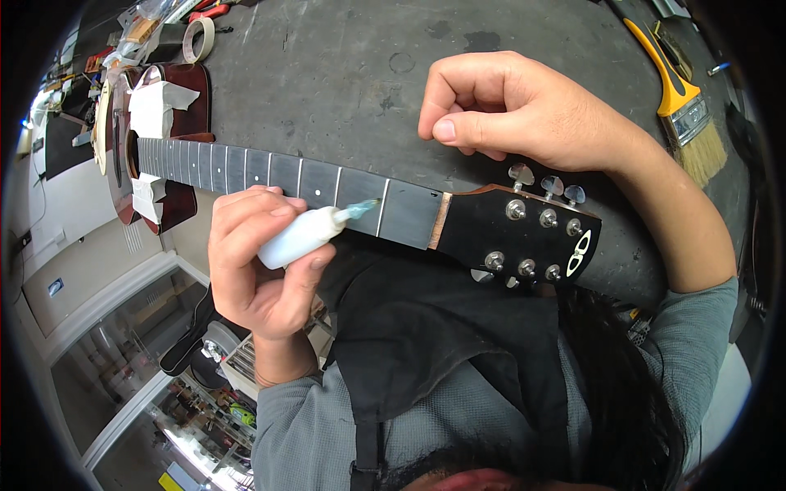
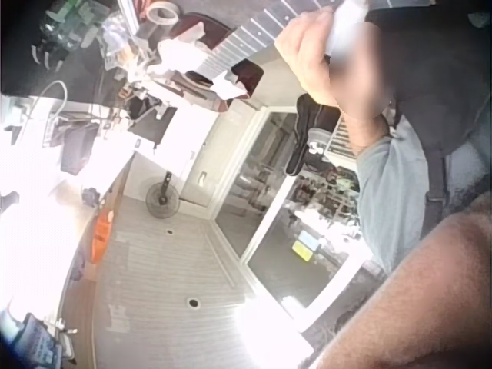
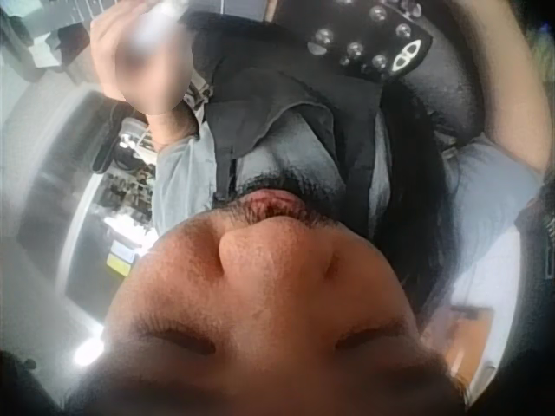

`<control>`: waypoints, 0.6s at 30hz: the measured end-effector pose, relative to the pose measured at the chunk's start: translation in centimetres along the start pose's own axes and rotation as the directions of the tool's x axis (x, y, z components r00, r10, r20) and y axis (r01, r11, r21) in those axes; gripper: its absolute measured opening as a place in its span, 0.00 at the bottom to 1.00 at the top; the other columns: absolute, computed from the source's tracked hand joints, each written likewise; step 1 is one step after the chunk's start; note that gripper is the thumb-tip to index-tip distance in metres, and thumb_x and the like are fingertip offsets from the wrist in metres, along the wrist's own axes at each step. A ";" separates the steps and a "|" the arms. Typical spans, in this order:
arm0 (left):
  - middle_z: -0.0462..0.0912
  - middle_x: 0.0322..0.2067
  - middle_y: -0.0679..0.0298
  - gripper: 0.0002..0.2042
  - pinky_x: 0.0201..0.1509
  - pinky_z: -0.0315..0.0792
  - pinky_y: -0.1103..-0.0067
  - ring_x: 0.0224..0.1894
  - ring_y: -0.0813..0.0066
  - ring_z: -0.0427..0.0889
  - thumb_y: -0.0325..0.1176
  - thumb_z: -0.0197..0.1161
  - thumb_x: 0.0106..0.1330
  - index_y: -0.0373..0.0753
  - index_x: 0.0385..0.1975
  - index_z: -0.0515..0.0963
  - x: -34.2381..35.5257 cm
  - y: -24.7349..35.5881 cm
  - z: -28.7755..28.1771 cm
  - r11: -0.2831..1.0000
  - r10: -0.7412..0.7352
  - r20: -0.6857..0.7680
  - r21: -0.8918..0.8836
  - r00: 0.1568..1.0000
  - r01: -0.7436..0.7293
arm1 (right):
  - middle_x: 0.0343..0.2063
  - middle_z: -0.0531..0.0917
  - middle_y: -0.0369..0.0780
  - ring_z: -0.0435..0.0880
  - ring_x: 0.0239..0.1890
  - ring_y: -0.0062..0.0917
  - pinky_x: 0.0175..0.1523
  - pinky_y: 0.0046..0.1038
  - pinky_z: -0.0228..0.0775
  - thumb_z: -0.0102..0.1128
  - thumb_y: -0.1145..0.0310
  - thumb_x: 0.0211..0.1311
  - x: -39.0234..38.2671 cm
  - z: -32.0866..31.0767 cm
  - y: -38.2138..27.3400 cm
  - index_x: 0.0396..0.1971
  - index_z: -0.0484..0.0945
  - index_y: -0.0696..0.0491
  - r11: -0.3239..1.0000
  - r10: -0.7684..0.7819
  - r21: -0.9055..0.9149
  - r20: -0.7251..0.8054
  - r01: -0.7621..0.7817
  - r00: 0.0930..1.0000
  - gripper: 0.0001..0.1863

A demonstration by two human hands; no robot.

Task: The person applies glue to the fretboard of a guitar neck using a small bottle. They then use a metal file to scrape and smooth the glued area near the headstock. The task involves precise hand movements to apply adhesive and remove excess material.

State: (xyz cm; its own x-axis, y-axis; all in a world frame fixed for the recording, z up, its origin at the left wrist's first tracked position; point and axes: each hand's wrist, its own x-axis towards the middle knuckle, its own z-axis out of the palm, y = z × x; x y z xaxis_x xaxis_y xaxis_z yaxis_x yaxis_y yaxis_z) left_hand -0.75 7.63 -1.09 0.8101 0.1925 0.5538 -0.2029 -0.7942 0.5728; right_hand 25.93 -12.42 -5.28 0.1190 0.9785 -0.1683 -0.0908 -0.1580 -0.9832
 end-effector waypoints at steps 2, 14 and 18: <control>0.87 0.45 0.52 0.24 0.60 0.80 0.60 0.47 0.58 0.87 0.35 0.86 0.63 0.32 0.54 0.83 -0.5 -0.2 0.3 0.994 -0.053 -0.081 -0.098 0.995 0.045 | 0.27 0.82 0.30 0.76 0.30 0.14 0.37 0.24 0.68 0.65 0.62 0.78 0.0 0.0 -0.1 0.45 0.86 0.56 1.000 0.002 -0.002 0.001 -0.002 1.000 0.12; 0.81 0.54 0.52 0.24 0.70 0.73 0.54 0.53 0.63 0.80 0.40 0.64 0.86 0.34 0.74 0.71 -1.6 -0.6 -1.1 0.745 -0.321 -0.121 -0.645 0.939 0.171 | 0.27 0.81 0.29 0.75 0.30 0.13 0.37 0.24 0.68 0.65 0.61 0.78 0.0 0.0 0.0 0.46 0.86 0.54 1.000 0.012 -0.024 -0.004 -0.013 1.000 0.11; 0.80 0.56 0.55 0.27 0.74 0.73 0.56 0.55 0.65 0.83 0.42 0.61 0.88 0.33 0.78 0.67 -1.4 -0.6 -1.1 0.636 -0.382 -0.103 -0.750 0.918 0.180 | 0.27 0.82 0.29 0.75 0.29 0.13 0.36 0.23 0.67 0.65 0.61 0.79 0.0 0.0 0.0 0.46 0.87 0.54 0.999 0.020 -0.035 -0.007 -0.021 1.000 0.11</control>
State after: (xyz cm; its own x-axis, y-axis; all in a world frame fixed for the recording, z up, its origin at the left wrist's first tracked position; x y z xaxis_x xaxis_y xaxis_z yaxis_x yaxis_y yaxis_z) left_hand -2.38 8.46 -1.51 0.7648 0.5396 0.3521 -0.3954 -0.0384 0.9177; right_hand 25.95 -12.43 -5.32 0.1245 0.9741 -0.1888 -0.0586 -0.1827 -0.9814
